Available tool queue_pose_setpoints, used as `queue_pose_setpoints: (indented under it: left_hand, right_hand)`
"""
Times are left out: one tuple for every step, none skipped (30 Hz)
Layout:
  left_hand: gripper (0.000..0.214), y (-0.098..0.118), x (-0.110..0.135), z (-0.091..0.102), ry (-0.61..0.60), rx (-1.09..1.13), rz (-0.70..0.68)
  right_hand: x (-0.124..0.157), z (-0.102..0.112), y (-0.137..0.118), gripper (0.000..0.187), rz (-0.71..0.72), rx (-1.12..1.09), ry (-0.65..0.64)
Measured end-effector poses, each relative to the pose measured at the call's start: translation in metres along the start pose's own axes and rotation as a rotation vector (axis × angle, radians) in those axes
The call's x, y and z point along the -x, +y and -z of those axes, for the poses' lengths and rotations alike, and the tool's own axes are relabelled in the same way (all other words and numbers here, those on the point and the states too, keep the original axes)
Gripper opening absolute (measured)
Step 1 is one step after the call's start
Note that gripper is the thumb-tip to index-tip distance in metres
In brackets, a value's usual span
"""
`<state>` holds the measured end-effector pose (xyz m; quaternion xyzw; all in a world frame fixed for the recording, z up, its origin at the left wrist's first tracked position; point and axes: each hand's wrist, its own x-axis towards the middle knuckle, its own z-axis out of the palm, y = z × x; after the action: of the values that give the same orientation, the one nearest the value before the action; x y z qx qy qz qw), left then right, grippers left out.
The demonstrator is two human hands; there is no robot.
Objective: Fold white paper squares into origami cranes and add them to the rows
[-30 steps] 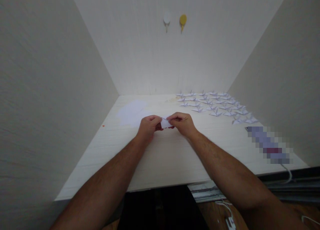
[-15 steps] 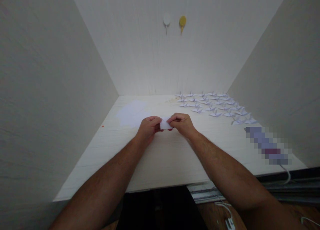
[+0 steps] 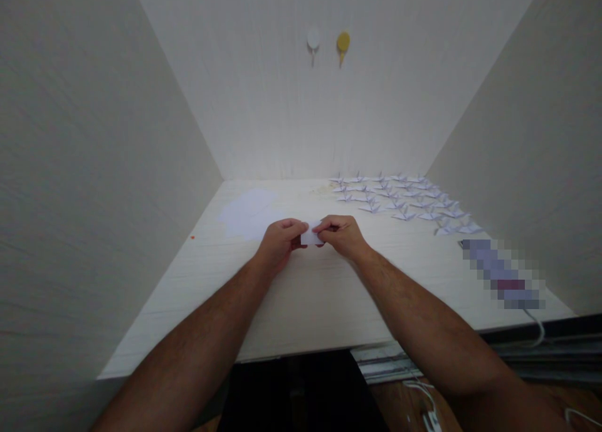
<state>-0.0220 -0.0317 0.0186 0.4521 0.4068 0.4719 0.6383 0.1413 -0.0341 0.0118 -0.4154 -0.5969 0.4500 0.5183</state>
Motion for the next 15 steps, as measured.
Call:
queue_pose_setpoints:
  left_hand:
    - [0.021, -0.0007, -0.0004, 0.0001, 0.015, -0.021, -0.004]
    - [0.022, -0.0013, -0.0008, 0.0002, 0.029, -0.041, -0.008]
    - [0.022, -0.0018, -0.0012, 0.0004, 0.046, -0.06, -0.015]
    - [0.021, -0.002, -0.0015, 0.0005, 0.064, -0.08, -0.026]
    - [0.021, -0.0019, -0.0017, 0.0005, 0.088, -0.104, -0.043]
    - [0.021, -0.0015, -0.0017, 0.0004, 0.111, -0.13, -0.063]
    - [0.021, -0.0008, -0.0016, 0.0002, 0.131, -0.157, -0.084]
    - [0.021, -0.0001, -0.0014, -0.0001, 0.146, -0.181, -0.105]
    - [0.022, 0.0006, -0.0011, -0.0003, 0.154, -0.2, -0.123]
    - [0.022, 0.0011, -0.0009, -0.0003, 0.159, -0.216, -0.139]
    - [0.023, 0.0013, -0.0008, -0.0002, 0.165, -0.233, -0.152]
    - [0.023, 0.0011, -0.0009, 0.0001, 0.168, -0.25, -0.162]
    - [0.023, 0.0005, -0.0011, 0.0007, 0.171, -0.267, -0.169]
    - [0.023, -0.0002, -0.0015, 0.0014, 0.173, -0.285, -0.171]
    - [0.023, -0.001, -0.0019, 0.0021, 0.173, -0.298, -0.172]
  right_hand:
    - [0.0004, -0.0002, 0.0006, 0.01, 0.002, 0.01, -0.001]
    - [0.0007, -0.0004, 0.001, 0.01, 0.002, 0.016, -0.007]
    - [0.0008, -0.0006, 0.0014, 0.009, 0.001, 0.015, -0.015]
    - [0.0006, -0.0007, 0.0015, 0.009, -0.001, 0.003, -0.025]
    - [0.0001, -0.0007, 0.0015, 0.011, -0.004, -0.018, -0.036]
    - [-0.0005, -0.0005, 0.0013, 0.014, -0.009, -0.047, -0.044]
    - [-0.0014, -0.0003, 0.0011, 0.019, -0.017, -0.077, -0.044]
    - [-0.0023, 0.0, 0.0009, 0.024, -0.031, -0.101, -0.035]
    - [-0.0032, 0.0003, 0.0008, 0.03, -0.051, -0.114, -0.021]
    - [-0.0039, 0.0007, 0.0009, 0.032, -0.076, -0.116, -0.009]
    - [-0.0044, 0.0011, 0.0012, 0.031, -0.105, -0.102, -0.006]
    - [-0.0047, 0.0014, 0.0016, 0.028, -0.134, -0.076, -0.014]
    - [-0.0047, 0.0017, 0.002, 0.025, -0.158, -0.044, -0.03]
    - [-0.0045, 0.0019, 0.0024, 0.023, -0.174, -0.014, -0.047]
    - [-0.0042, 0.002, 0.0028, 0.023, -0.183, 0.012, -0.058]
